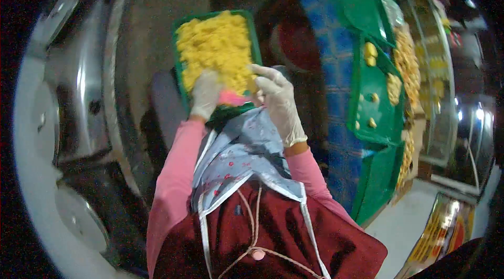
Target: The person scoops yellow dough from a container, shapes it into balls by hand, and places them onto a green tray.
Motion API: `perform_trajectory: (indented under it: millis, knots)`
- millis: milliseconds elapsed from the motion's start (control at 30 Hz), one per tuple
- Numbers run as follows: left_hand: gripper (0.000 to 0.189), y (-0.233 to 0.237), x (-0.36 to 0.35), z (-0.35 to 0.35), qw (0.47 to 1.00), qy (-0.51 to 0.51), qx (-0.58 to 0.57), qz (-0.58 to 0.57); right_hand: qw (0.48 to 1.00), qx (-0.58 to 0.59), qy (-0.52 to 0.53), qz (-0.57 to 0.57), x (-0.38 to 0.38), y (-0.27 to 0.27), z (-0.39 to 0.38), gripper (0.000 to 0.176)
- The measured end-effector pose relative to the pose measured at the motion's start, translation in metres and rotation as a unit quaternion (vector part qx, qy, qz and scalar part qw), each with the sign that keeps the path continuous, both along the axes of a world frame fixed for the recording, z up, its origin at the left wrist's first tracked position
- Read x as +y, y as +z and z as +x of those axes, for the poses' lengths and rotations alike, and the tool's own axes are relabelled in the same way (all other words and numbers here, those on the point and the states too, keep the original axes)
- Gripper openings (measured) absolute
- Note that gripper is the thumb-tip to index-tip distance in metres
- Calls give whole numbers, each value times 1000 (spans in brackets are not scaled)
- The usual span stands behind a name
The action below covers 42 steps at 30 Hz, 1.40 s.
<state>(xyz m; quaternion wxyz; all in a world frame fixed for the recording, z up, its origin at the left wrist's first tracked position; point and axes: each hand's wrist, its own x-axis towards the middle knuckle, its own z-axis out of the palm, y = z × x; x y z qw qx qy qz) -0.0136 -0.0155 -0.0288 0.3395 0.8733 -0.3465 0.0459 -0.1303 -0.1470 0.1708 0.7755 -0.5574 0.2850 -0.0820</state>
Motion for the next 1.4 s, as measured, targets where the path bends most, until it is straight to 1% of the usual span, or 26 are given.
perform_trajectory:
  millis: [67,133,200,233,267,333,367,400,467,567,633,733,767,867,900,967,1000,1033,1067,1100,1167,1200,1233,1267,1333,1400]
  knots:
    - [28,3,3,0,993,14,118,-23,991,35,38,-125,4,61,-12,41]
    - [41,-1,3,0,996,14,83,-10,985,-10,8,-171,4,98,-25,39]
    - [45,10,7,1,994,7,112,-5,971,-26,-42,-235,1,140,-41,37]
    - [47,12,8,4,992,8,129,3,955,-22,-71,-286,-8,156,-48,33]
    - [46,8,8,7,988,12,153,-30,949,19,-85,-303,-19,176,-56,31]
    - [42,-3,10,8,974,25,206,-91,889,47,-132,-436,-53,192,-66,29]
    - [37,2,8,6,971,58,209,-103,858,88,-144,-485,-78,195,-70,31]
    - [35,-1,5,8,958,71,253,-115,823,127,-155,-532,-106,193,-74,34]
    - [32,-10,1,11,926,97,338,-140,822,149,-153,-528,-175,172,-84,41]
    - [29,-9,2,11,970,61,201,-123,814,183,-147,-531,-233,143,-82,53]
    - [28,-20,1,15,977,65,177,-101,808,213,-142,-531,-245,139,-73,64]
    - [27,-28,1,14,979,59,175,-86,788,187,-130,-572,-269,118,-66,66]
    - [27,-27,1,15,978,58,179,-85,791,214,-113,-562,-272,118,-66,67]
    - [28,-22,7,10,987,40,132,-78,712,233,-97,-655,-231,143,-65,60]
    - [38,-24,17,6,1000,-25,-9,-11,713,196,-94,-667,-228,150,-73,55]
    - [46,-13,14,-9,999,-1,23,-28,734,102,-127,-659,-181,168,-74,47]
    - [48,-6,13,-17,999,10,35,-29,751,52,-166,-637,-130,182,-67,43]
    - [49,-6,12,-22,999,13,39,-20,762,61,-153,-626,-95,182,-63,45]
    - [50,-13,12,-27,999,12,-43,-26,771,71,-141,-617,-73,178,-58,48]
    - [50,-8,9,-26,999,17,-26,10,811,-142,-37,-566,-71,147,-58,42]
    - [47,10,7,-30,996,20,4,86,758,-26,78,-647,-33,97,-40,33]
    - [44,23,5,-30,992,23,15,126,781,-7,131,-611,-30,46,-37,35]
    - [41,29,6,-31,986,26,26,165,791,18,130,-598,-6,17,-23,18]
    - [38,21,6,-27,993,22,29,112,677,85,224,-696,-4,-22,-12,15]
    - [31,-4,14,-18,999,20,32,6,552,198,346,-732,5,-79,0,23]
    - [30,3,29,-26,995,67,70,-25,636,172,327,-677,-7,-119,4,22]
